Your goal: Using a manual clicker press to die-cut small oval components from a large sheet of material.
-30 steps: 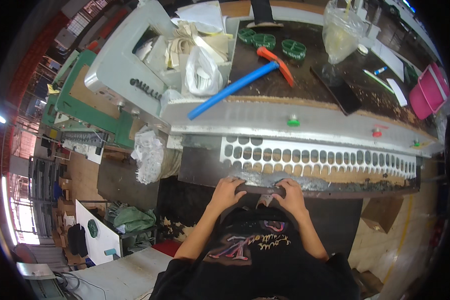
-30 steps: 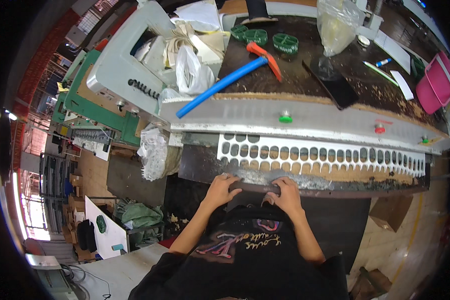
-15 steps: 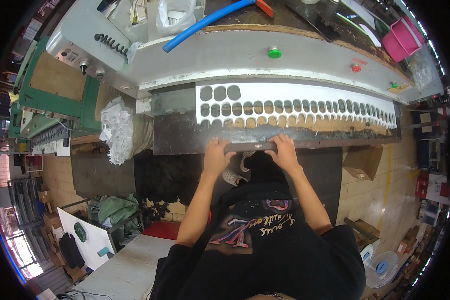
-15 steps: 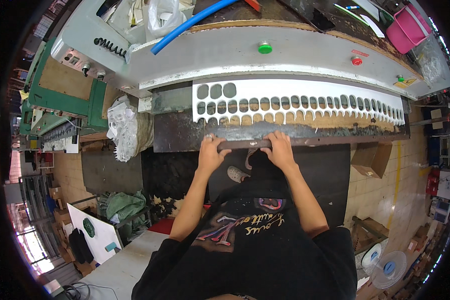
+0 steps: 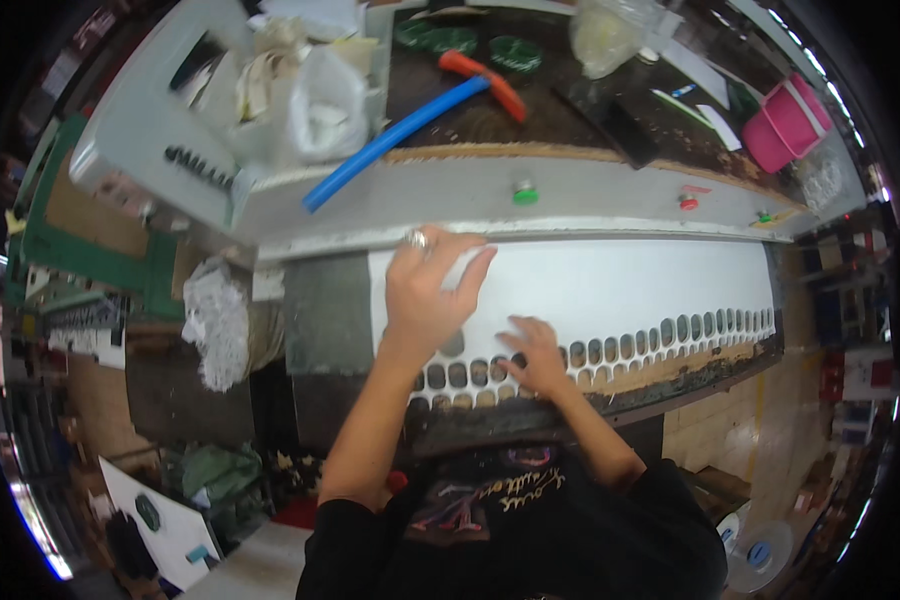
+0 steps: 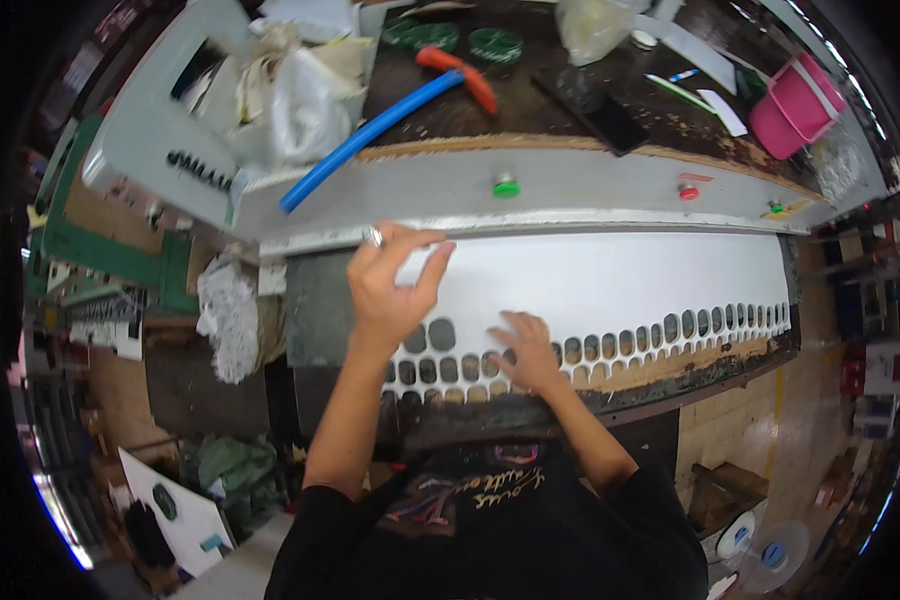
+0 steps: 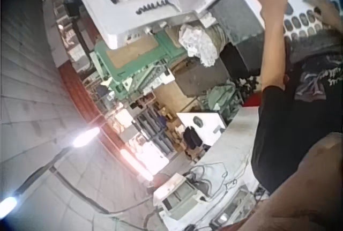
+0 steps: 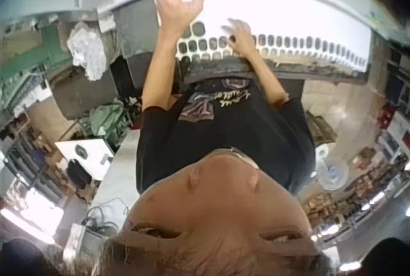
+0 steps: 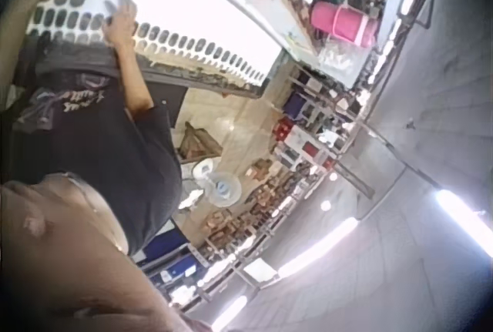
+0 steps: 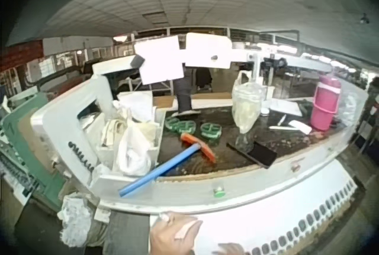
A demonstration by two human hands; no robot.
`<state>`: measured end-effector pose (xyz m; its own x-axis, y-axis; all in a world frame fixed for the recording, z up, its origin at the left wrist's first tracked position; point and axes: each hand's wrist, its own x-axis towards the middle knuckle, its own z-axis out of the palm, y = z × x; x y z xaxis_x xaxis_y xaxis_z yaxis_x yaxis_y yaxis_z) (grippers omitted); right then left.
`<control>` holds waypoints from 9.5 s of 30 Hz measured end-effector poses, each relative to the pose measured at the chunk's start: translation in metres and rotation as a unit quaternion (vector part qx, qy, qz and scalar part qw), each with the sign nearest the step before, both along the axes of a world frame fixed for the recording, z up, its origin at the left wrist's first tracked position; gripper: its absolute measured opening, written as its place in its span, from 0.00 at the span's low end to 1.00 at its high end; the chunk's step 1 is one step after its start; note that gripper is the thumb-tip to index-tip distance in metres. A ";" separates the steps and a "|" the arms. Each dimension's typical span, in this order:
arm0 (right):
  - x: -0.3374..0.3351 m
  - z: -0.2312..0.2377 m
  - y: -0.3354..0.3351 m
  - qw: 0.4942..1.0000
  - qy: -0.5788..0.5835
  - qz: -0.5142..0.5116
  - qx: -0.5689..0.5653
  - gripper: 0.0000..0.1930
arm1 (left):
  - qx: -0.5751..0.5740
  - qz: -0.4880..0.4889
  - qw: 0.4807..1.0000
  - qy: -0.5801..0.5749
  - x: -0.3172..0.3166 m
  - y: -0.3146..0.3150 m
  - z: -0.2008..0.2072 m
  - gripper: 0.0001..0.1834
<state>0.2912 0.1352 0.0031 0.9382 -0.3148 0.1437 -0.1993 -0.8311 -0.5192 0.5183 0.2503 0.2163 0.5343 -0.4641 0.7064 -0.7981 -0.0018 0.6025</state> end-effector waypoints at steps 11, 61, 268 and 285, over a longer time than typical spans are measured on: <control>0.002 -0.012 0.007 0.998 -0.007 0.053 -0.036 0.25 | 0.109 -0.145 0.966 -0.182 0.028 -0.200 0.076 0.11; 0.045 -0.020 0.022 0.996 -0.045 0.038 0.062 0.48 | 0.157 -0.001 0.947 0.280 -0.103 0.100 -0.255 0.46; -0.051 0.015 0.088 0.803 -0.121 -0.101 0.574 0.15 | 0.132 -0.145 0.863 0.466 -0.155 0.081 -0.158 0.28; -0.046 0.024 0.097 0.717 -0.177 0.024 0.674 0.30 | 0.026 -0.099 0.826 0.554 -0.147 0.101 -0.171 0.19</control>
